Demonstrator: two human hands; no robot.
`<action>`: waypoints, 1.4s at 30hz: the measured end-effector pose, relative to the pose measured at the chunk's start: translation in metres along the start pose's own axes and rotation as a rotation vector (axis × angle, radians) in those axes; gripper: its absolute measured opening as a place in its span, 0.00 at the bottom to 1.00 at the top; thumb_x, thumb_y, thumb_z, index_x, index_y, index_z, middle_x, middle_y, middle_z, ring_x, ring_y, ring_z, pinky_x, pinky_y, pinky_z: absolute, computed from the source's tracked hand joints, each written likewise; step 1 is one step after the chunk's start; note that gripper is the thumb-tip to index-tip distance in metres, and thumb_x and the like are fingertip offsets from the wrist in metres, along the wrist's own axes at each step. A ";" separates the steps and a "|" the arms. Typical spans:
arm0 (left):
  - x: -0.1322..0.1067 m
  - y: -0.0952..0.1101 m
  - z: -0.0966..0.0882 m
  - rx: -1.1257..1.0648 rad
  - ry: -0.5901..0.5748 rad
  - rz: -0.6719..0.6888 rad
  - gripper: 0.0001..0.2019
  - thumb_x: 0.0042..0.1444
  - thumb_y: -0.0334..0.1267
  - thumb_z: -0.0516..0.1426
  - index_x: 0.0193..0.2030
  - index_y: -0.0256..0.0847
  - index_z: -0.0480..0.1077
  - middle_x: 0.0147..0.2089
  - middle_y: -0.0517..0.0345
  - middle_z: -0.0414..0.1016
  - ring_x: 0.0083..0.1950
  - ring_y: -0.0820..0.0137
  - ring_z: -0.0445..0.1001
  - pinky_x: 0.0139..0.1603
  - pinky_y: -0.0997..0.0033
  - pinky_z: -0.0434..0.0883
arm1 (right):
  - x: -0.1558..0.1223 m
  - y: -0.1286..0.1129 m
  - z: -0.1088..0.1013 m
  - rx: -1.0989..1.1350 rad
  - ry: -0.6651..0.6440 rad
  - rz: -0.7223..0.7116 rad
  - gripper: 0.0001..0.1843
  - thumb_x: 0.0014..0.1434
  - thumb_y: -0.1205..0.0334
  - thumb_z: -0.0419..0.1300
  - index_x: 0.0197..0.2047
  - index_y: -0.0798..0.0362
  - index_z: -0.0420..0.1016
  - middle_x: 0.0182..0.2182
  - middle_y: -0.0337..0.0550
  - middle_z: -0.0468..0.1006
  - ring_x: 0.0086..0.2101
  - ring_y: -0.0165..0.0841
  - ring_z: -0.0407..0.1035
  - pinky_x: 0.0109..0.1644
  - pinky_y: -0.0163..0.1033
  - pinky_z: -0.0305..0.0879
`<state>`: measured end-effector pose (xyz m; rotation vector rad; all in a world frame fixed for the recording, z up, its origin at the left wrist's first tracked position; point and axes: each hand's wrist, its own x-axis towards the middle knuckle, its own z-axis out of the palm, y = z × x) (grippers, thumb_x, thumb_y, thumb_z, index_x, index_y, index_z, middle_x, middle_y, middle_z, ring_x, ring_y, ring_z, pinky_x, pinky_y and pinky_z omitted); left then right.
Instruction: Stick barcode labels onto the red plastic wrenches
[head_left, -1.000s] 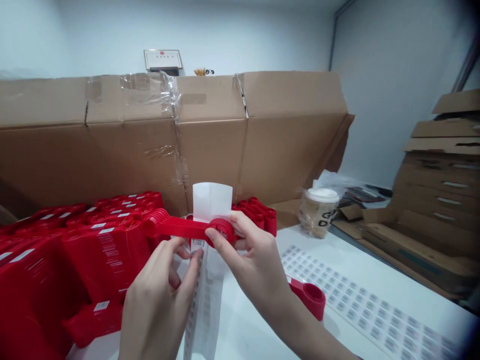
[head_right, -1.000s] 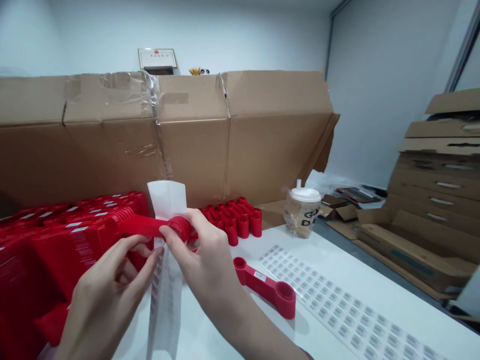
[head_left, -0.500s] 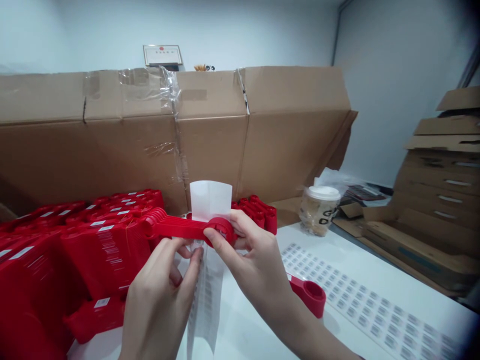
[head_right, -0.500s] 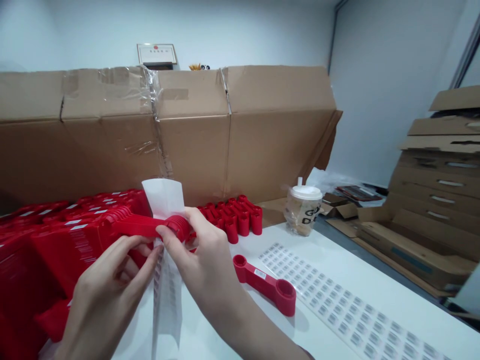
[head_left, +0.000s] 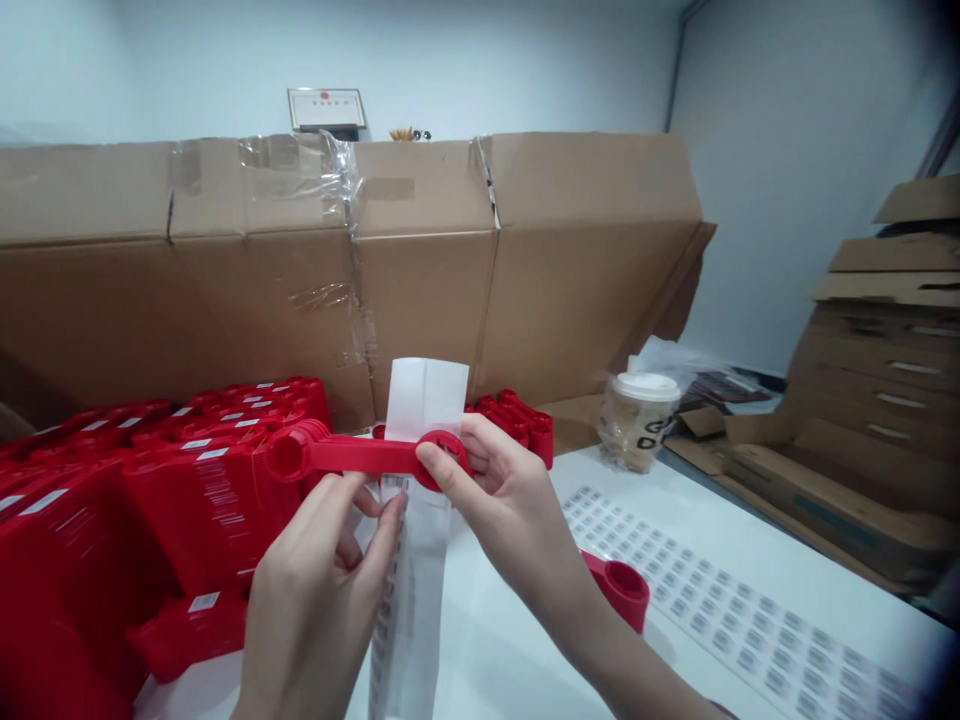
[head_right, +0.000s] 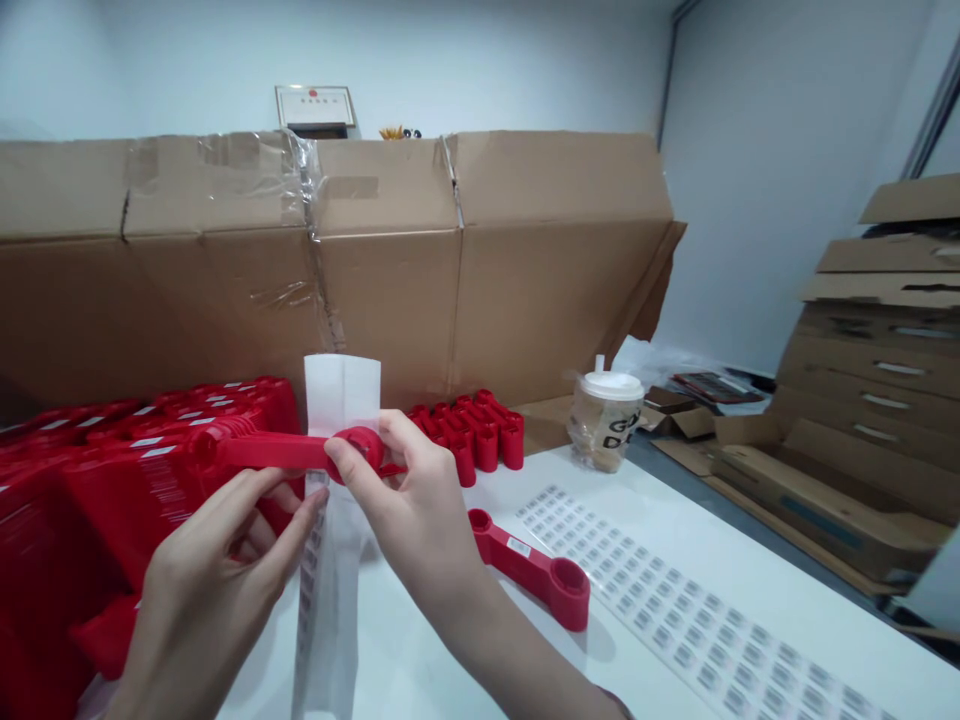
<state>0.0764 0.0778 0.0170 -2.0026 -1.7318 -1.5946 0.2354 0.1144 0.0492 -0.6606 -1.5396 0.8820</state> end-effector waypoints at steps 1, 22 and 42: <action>0.000 0.000 0.000 -0.002 0.005 0.003 0.08 0.62 0.48 0.60 0.36 0.48 0.70 0.32 0.68 0.71 0.22 0.77 0.65 0.24 0.75 0.66 | 0.001 0.000 0.000 0.006 -0.002 0.007 0.12 0.65 0.50 0.64 0.39 0.50 0.75 0.34 0.37 0.80 0.39 0.32 0.74 0.40 0.35 0.68; 0.002 -0.003 -0.004 0.105 -0.068 0.248 0.11 0.68 0.40 0.54 0.55 0.50 0.70 0.38 0.63 0.73 0.25 0.76 0.74 0.28 0.77 0.71 | 0.008 -0.004 -0.007 0.045 -0.001 0.085 0.15 0.62 0.48 0.65 0.35 0.52 0.74 0.33 0.39 0.77 0.36 0.31 0.73 0.34 0.33 0.67; -0.001 0.005 -0.006 -0.003 -0.085 -0.099 0.11 0.65 0.52 0.56 0.41 0.48 0.70 0.32 0.64 0.73 0.24 0.72 0.69 0.27 0.72 0.68 | 0.005 -0.003 -0.005 0.041 -0.024 0.089 0.15 0.63 0.48 0.65 0.37 0.52 0.75 0.33 0.40 0.79 0.36 0.31 0.73 0.33 0.33 0.67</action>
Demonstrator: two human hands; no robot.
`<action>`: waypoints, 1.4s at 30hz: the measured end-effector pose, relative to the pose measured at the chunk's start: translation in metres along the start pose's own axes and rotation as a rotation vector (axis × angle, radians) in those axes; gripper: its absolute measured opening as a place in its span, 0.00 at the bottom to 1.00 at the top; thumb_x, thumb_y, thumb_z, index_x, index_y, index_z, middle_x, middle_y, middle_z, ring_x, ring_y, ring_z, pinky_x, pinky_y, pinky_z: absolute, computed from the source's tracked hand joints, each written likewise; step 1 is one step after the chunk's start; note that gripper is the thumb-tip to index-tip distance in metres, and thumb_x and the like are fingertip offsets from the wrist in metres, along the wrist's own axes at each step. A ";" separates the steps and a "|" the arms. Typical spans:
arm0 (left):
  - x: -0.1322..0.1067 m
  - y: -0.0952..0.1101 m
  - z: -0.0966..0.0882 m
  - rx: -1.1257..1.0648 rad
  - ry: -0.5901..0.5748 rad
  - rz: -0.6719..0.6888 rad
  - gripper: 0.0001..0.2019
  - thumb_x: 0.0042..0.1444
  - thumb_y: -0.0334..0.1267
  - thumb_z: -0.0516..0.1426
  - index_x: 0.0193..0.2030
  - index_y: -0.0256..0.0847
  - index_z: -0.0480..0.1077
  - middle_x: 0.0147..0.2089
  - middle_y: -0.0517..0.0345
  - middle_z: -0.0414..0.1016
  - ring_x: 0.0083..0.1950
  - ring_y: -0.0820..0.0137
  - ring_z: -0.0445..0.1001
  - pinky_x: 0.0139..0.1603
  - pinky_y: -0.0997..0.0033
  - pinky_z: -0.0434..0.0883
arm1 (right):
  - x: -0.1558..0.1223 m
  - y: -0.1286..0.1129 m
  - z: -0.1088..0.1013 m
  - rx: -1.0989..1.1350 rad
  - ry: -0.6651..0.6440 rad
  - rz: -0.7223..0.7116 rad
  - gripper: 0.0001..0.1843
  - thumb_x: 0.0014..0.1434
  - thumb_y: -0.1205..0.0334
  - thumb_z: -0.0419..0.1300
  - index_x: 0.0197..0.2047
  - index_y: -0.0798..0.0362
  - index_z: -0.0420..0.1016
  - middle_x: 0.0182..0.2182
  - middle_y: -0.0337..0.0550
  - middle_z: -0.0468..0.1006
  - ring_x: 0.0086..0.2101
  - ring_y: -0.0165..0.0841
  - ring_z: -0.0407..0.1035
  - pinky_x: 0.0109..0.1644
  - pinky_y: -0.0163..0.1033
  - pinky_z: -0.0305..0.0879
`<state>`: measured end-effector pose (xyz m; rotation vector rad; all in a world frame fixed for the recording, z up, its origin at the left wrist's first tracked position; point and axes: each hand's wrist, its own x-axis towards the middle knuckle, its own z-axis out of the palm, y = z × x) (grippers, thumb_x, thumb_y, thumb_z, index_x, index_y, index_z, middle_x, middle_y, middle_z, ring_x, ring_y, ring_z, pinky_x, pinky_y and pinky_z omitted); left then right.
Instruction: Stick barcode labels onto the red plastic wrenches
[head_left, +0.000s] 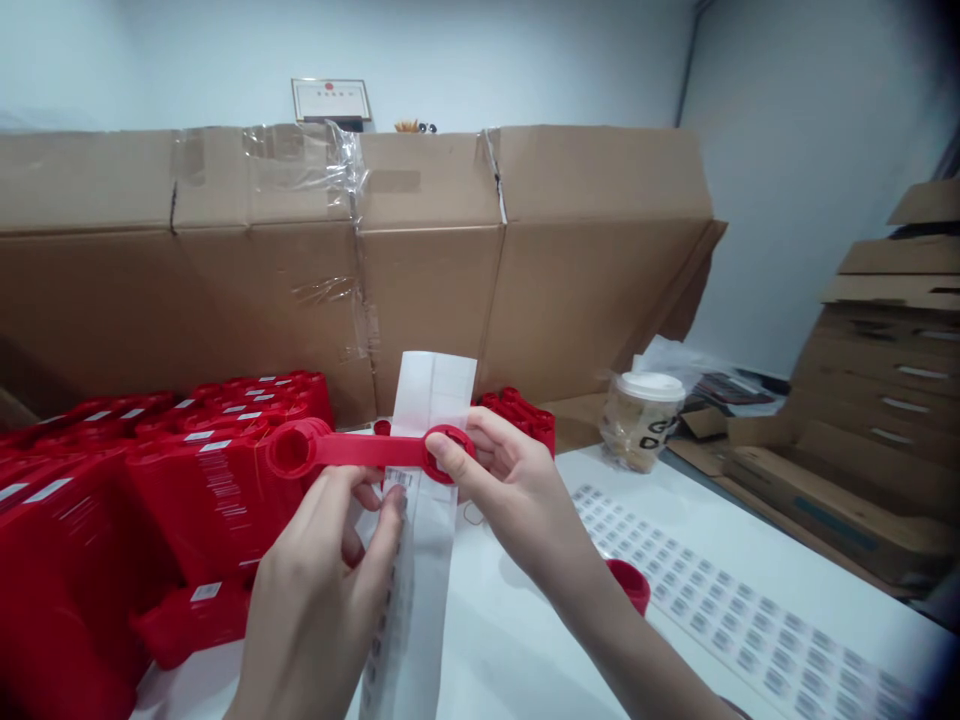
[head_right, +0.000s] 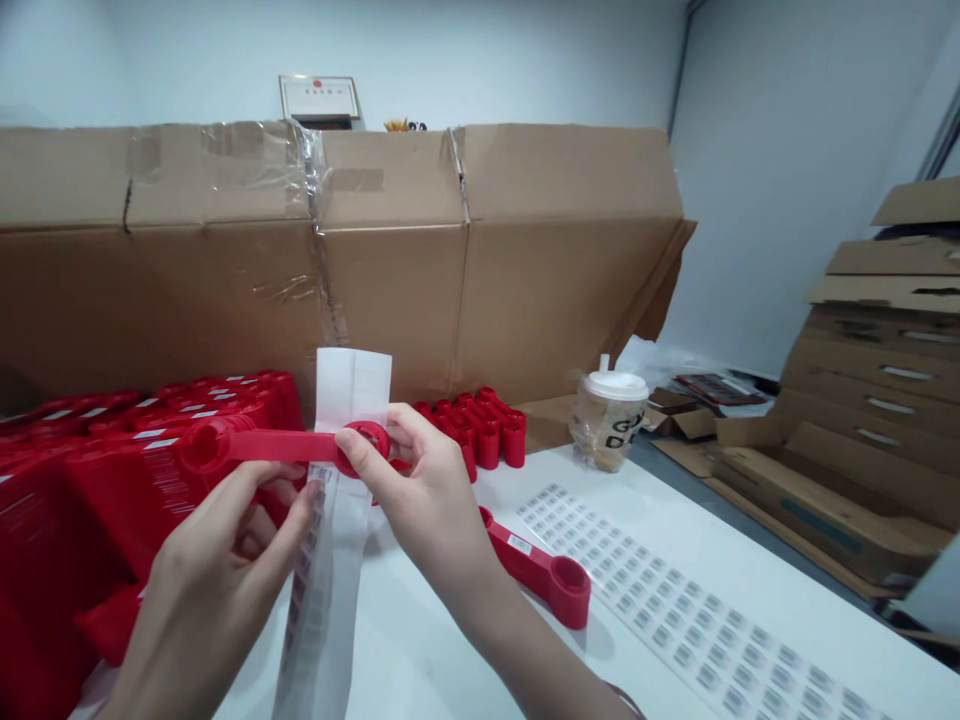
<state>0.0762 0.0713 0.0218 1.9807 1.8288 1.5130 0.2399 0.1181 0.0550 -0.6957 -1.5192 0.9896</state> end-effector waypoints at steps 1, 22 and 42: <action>0.000 -0.001 0.000 -0.023 -0.001 -0.041 0.13 0.64 0.54 0.56 0.40 0.48 0.70 0.31 0.64 0.72 0.25 0.72 0.69 0.26 0.71 0.67 | 0.000 0.000 0.000 0.000 0.001 -0.002 0.15 0.62 0.48 0.65 0.37 0.51 0.75 0.33 0.40 0.79 0.36 0.32 0.73 0.33 0.33 0.67; 0.013 0.006 -0.005 -0.550 -0.105 -0.444 0.24 0.44 0.57 0.68 0.21 0.39 0.67 0.13 0.66 0.59 0.14 0.75 0.60 0.13 0.78 0.58 | -0.008 -0.006 0.004 -0.045 -0.046 -0.094 0.07 0.64 0.56 0.65 0.40 0.50 0.76 0.37 0.39 0.82 0.41 0.35 0.77 0.39 0.37 0.72; 0.009 -0.005 0.008 -0.518 -0.008 -0.280 0.21 0.53 0.56 0.66 0.47 0.46 0.74 0.40 0.62 0.72 0.26 0.78 0.68 0.24 0.80 0.67 | -0.002 -0.001 -0.005 -0.070 0.086 -0.159 0.10 0.64 0.52 0.66 0.42 0.49 0.77 0.36 0.37 0.80 0.41 0.32 0.76 0.39 0.33 0.72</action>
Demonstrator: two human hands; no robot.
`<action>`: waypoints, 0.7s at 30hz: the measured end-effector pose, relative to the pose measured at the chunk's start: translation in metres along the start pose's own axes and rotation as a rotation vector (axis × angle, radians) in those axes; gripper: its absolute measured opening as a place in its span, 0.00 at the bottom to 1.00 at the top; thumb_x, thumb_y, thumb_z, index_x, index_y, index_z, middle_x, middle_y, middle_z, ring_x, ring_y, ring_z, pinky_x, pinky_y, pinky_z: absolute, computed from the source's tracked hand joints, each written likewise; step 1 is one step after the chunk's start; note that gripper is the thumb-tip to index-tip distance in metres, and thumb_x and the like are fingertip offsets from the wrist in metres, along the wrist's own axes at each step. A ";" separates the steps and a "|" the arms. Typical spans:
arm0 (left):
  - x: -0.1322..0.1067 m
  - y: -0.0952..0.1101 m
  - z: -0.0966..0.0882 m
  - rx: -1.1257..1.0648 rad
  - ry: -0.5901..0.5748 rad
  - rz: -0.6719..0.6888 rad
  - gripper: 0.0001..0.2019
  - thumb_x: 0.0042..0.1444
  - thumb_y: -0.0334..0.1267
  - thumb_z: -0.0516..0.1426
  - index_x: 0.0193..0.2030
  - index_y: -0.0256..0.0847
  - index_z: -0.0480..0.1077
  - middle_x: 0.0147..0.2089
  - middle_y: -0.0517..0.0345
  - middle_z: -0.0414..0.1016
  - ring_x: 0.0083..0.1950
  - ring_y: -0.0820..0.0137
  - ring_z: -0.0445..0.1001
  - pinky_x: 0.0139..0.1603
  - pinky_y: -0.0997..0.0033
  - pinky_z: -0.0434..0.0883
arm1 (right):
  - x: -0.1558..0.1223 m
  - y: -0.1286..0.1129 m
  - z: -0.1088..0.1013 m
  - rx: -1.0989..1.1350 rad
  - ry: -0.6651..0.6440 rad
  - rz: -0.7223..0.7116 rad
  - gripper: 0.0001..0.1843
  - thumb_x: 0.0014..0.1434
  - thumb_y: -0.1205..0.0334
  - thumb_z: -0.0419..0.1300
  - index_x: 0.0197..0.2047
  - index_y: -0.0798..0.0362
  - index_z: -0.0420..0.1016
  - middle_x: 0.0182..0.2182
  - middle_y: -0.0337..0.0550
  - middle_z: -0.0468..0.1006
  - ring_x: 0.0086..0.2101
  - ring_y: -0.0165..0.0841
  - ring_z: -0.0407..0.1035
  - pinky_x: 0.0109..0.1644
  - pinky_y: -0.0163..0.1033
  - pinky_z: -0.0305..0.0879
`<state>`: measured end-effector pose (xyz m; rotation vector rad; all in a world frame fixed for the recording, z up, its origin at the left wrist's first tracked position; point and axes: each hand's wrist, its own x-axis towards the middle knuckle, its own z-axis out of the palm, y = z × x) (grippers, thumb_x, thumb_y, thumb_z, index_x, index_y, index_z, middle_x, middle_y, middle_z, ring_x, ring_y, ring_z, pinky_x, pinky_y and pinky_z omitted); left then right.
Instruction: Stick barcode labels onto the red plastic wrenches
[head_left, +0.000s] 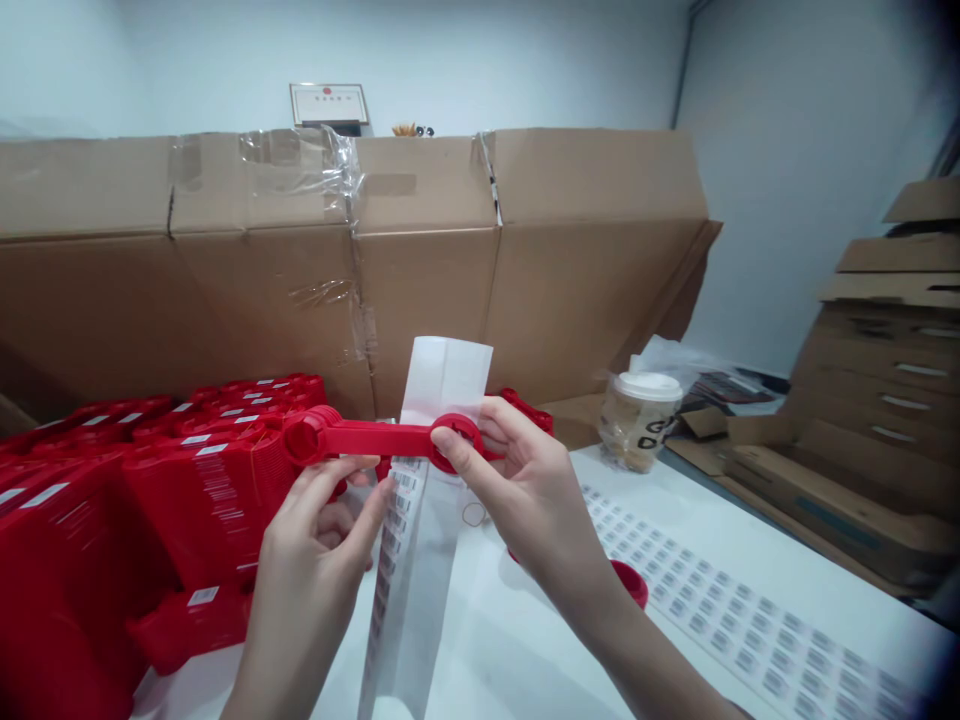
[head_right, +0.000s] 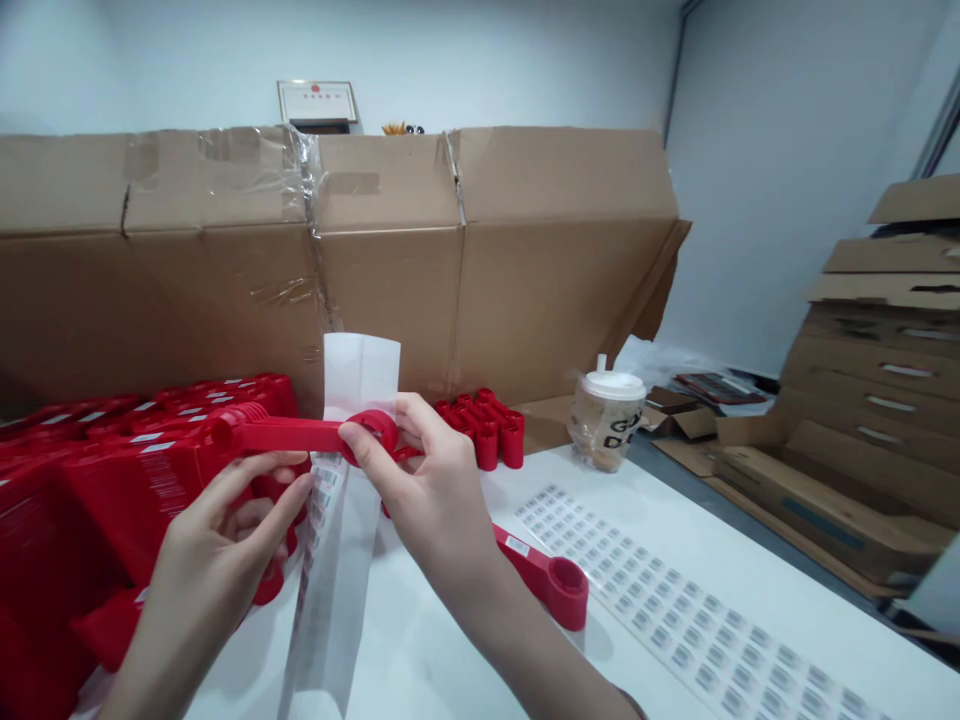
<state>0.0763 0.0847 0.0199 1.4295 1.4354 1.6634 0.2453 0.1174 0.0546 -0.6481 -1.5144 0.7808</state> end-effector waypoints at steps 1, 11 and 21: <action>0.000 -0.001 0.000 0.013 0.010 0.007 0.21 0.53 0.57 0.66 0.47 0.46 0.75 0.41 0.61 0.73 0.27 0.77 0.69 0.24 0.80 0.67 | 0.000 0.000 0.000 -0.001 0.000 -0.003 0.10 0.64 0.52 0.66 0.41 0.50 0.77 0.36 0.37 0.80 0.40 0.32 0.76 0.39 0.33 0.72; 0.002 -0.005 -0.002 0.202 0.077 0.279 0.09 0.58 0.48 0.65 0.36 0.46 0.78 0.26 0.65 0.70 0.23 0.76 0.63 0.23 0.77 0.62 | -0.004 0.001 0.007 -0.070 -0.046 -0.055 0.09 0.64 0.53 0.65 0.41 0.49 0.76 0.36 0.36 0.81 0.39 0.31 0.76 0.34 0.32 0.71; -0.008 -0.001 0.006 0.458 0.154 0.671 0.02 0.62 0.35 0.61 0.40 0.45 0.76 0.34 0.64 0.76 0.25 0.77 0.66 0.30 0.77 0.67 | -0.001 0.008 0.008 -0.064 -0.019 -0.018 0.09 0.63 0.54 0.67 0.39 0.49 0.75 0.34 0.36 0.81 0.38 0.32 0.76 0.36 0.33 0.71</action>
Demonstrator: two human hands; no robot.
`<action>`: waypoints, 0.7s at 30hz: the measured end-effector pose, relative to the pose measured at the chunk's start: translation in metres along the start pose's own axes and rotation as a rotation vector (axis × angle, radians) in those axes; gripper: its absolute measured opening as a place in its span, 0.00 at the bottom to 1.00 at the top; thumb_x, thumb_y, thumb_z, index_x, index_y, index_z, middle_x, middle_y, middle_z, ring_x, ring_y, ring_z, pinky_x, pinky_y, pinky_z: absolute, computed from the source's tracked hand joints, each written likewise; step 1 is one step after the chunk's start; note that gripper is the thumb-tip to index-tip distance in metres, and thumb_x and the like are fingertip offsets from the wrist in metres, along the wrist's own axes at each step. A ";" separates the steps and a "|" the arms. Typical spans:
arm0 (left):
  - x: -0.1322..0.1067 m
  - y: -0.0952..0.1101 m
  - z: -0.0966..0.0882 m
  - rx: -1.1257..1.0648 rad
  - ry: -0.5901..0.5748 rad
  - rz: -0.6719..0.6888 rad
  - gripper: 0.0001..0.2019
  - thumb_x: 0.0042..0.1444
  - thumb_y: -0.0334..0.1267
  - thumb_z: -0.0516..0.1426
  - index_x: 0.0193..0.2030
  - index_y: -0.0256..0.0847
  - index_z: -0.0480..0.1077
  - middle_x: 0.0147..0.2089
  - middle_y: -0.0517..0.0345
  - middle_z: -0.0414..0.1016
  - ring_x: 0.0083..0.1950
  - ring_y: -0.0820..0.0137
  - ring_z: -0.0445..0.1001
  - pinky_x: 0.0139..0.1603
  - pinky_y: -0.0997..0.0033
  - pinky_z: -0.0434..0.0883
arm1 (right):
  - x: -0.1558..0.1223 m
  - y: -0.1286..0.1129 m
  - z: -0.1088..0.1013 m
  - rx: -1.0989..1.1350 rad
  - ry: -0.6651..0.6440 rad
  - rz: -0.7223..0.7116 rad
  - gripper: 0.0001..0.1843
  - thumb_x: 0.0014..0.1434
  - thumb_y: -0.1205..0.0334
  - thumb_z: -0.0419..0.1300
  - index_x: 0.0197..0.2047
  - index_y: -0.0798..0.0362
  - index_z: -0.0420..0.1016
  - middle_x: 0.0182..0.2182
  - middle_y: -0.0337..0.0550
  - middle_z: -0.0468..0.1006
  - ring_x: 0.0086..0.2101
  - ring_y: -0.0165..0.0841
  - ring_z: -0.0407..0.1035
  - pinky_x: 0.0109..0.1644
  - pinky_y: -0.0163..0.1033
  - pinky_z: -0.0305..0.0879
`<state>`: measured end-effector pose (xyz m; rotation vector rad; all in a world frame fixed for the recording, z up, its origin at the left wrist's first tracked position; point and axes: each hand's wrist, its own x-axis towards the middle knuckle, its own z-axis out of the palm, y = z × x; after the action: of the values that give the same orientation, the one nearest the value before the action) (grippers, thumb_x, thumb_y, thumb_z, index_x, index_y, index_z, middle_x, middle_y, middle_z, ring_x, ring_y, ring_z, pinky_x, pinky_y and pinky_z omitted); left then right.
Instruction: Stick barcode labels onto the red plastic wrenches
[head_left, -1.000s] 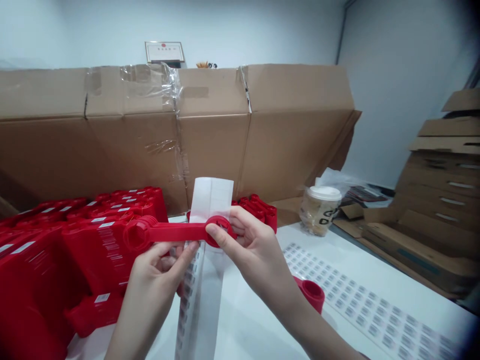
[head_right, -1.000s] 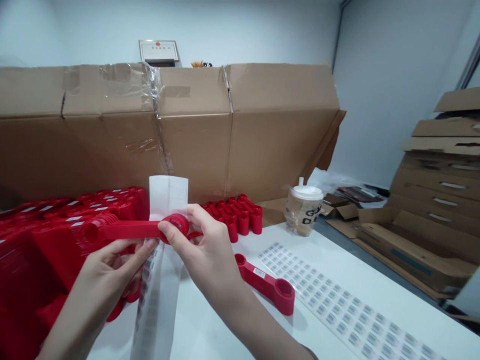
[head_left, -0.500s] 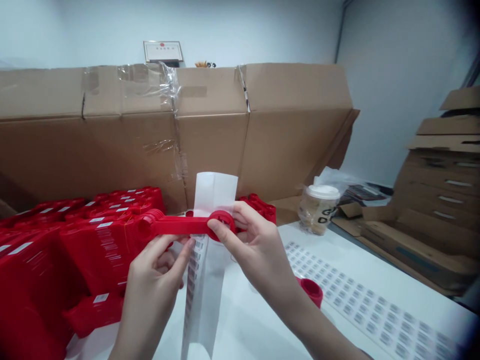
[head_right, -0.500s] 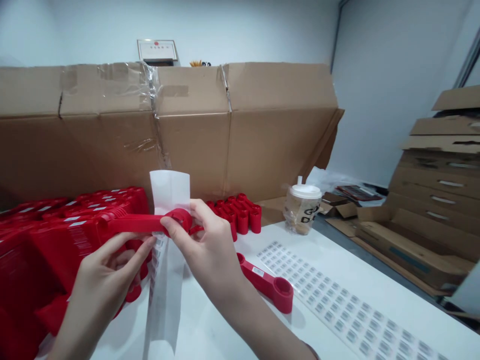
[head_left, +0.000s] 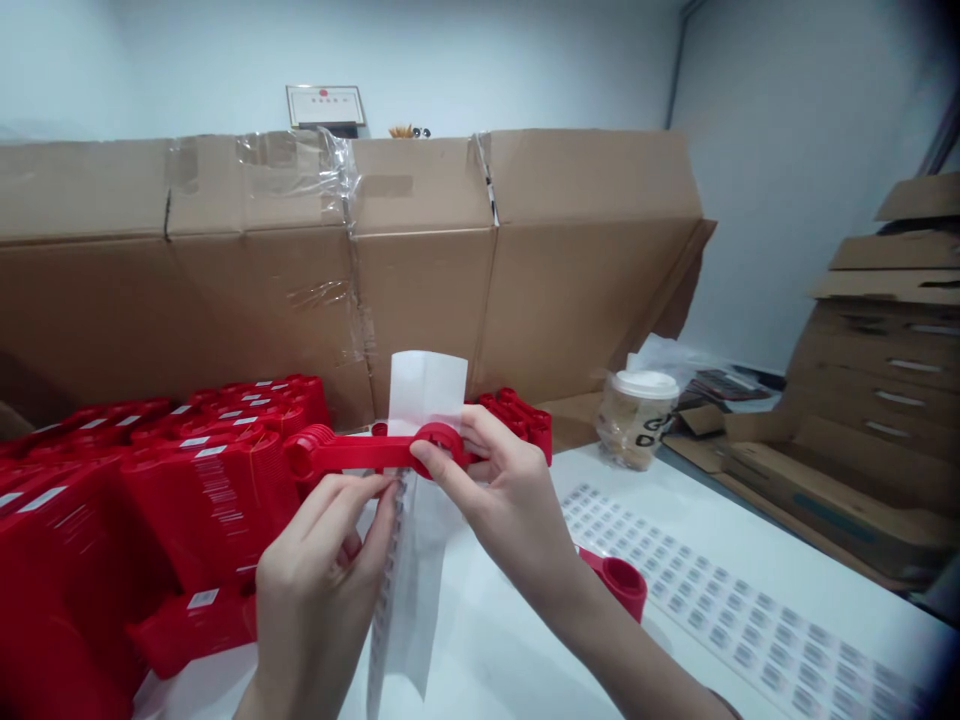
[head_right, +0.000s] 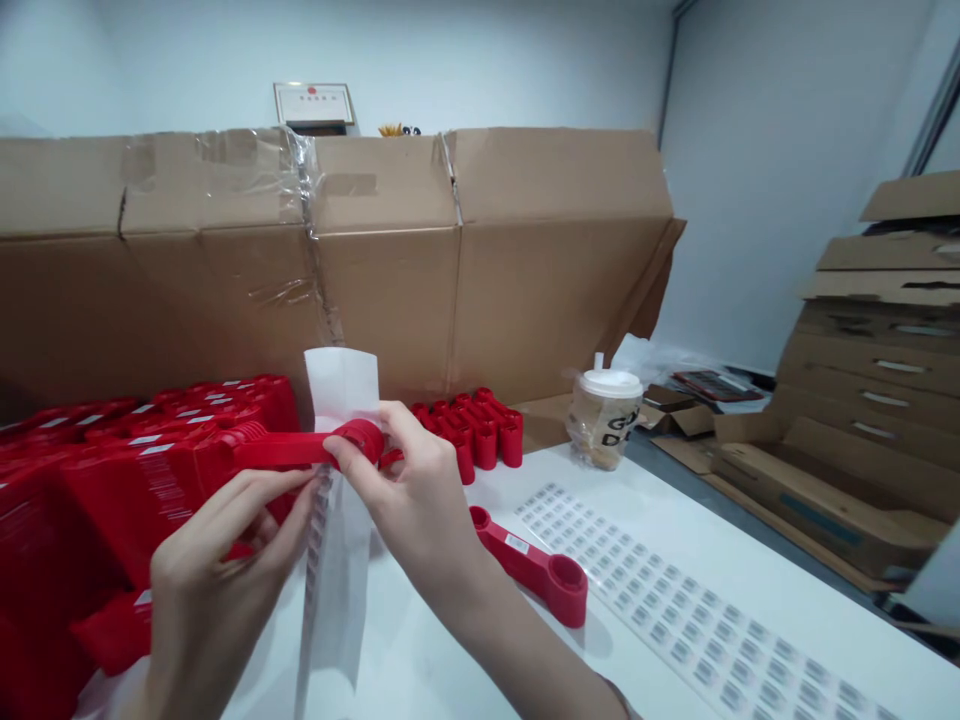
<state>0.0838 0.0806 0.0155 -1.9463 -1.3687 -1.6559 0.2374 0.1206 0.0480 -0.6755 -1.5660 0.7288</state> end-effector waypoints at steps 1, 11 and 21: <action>0.000 0.003 -0.003 -0.072 -0.018 -0.077 0.02 0.62 0.37 0.61 0.38 0.45 0.76 0.32 0.64 0.75 0.23 0.77 0.66 0.28 0.77 0.66 | 0.002 0.001 -0.001 0.020 0.006 0.014 0.09 0.63 0.53 0.66 0.39 0.49 0.75 0.34 0.37 0.81 0.39 0.32 0.76 0.38 0.34 0.72; 0.015 0.010 -0.027 -0.658 -0.013 -0.842 0.24 0.46 0.59 0.69 0.39 0.42 0.76 0.16 0.68 0.63 0.11 0.80 0.54 0.10 0.82 0.55 | 0.014 0.002 -0.014 0.211 -0.064 0.246 0.16 0.59 0.48 0.69 0.43 0.50 0.79 0.41 0.44 0.85 0.40 0.35 0.79 0.39 0.36 0.74; 0.019 0.015 -0.027 -0.530 0.101 -0.795 0.19 0.46 0.55 0.70 0.33 0.42 0.76 0.12 0.68 0.59 0.13 0.80 0.54 0.12 0.84 0.56 | 0.001 -0.014 -0.002 0.249 -0.123 0.259 0.13 0.60 0.51 0.69 0.40 0.50 0.78 0.39 0.39 0.85 0.41 0.32 0.79 0.41 0.32 0.74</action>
<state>0.0766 0.0632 0.0461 -1.5726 -1.9695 -2.6543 0.2392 0.1130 0.0599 -0.6639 -1.4804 1.1573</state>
